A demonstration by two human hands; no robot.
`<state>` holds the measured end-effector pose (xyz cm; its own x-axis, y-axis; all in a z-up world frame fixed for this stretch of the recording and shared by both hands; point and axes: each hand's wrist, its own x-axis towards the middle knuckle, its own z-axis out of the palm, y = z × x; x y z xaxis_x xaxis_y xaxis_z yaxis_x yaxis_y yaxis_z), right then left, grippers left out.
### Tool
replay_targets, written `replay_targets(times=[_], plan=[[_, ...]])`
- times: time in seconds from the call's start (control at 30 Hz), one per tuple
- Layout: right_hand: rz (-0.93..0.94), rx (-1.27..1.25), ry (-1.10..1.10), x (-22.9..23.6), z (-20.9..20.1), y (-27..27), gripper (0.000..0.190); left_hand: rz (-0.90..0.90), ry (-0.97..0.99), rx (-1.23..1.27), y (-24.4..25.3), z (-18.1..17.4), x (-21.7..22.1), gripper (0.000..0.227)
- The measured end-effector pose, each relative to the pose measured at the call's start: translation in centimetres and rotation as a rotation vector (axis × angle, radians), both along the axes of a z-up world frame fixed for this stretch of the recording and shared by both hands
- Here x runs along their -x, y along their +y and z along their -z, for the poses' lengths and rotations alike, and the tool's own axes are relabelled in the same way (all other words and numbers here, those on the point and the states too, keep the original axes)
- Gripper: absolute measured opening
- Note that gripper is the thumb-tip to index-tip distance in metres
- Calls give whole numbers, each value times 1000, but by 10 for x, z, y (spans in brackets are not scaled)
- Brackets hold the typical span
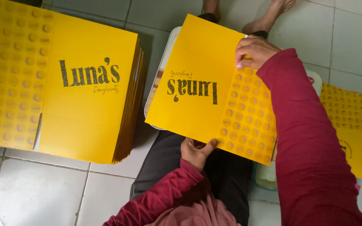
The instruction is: Assemble cardboard doughnut boxes by applying glue to the edges and folding them into shape.
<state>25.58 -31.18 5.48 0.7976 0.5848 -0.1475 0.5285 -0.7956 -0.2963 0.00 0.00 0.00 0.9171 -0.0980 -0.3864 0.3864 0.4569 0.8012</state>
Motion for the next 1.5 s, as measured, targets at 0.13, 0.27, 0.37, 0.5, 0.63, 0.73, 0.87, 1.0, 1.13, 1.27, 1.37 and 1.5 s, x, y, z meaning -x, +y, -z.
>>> replay_targets(times=[0.13, 0.27, 0.37, 0.5, 0.63, 0.73, 0.87, 1.0, 1.13, 1.27, 1.37, 1.5], plan=[[5, -5, -1, 0, 2, -2, 13, -8, -27, -43, -1, 5, 1, 37], [47, 47, 6, 4, 5, 1, 15, 7, -57, -37, 2, 6, 4, 41], [50, 103, -7, 4, 6, 1, 17, 5, -32, 20, 2, 5, 5, 40], [25, 96, -32, 6, 4, 5, 16, -3, 101, -5, 6, 8, 9, 40], [85, 142, 15, 10, -1, 11, 14, 128, 35, 34, 33, 0, 19, 33], [76, 157, 19, 10, 4, 9, 15, 248, 62, 60, 63, -35, 17, 34], [71, 162, -7, 8, 8, 5, 15, 307, -656, -622, 80, -77, -27, 13], [75, 174, 4, 8, 3, 12, 13, 429, -1237, -1020, 31, -55, -112, 27], [47, 204, -43, 7, 8, 9, 17, 553, -1272, -1377, -48, -9, -235, 27], [-13, 208, -84, 0, 19, 2, 22, 1068, -1230, -1040, -86, 10, -304, 36], [33, 176, -21, -3, 19, 2, 22, 883, -1455, -730, -84, 40, -318, 20], [33, 143, 11, -3, 18, 1, 19, 748, -1721, -640, -73, 43, -308, 34]])
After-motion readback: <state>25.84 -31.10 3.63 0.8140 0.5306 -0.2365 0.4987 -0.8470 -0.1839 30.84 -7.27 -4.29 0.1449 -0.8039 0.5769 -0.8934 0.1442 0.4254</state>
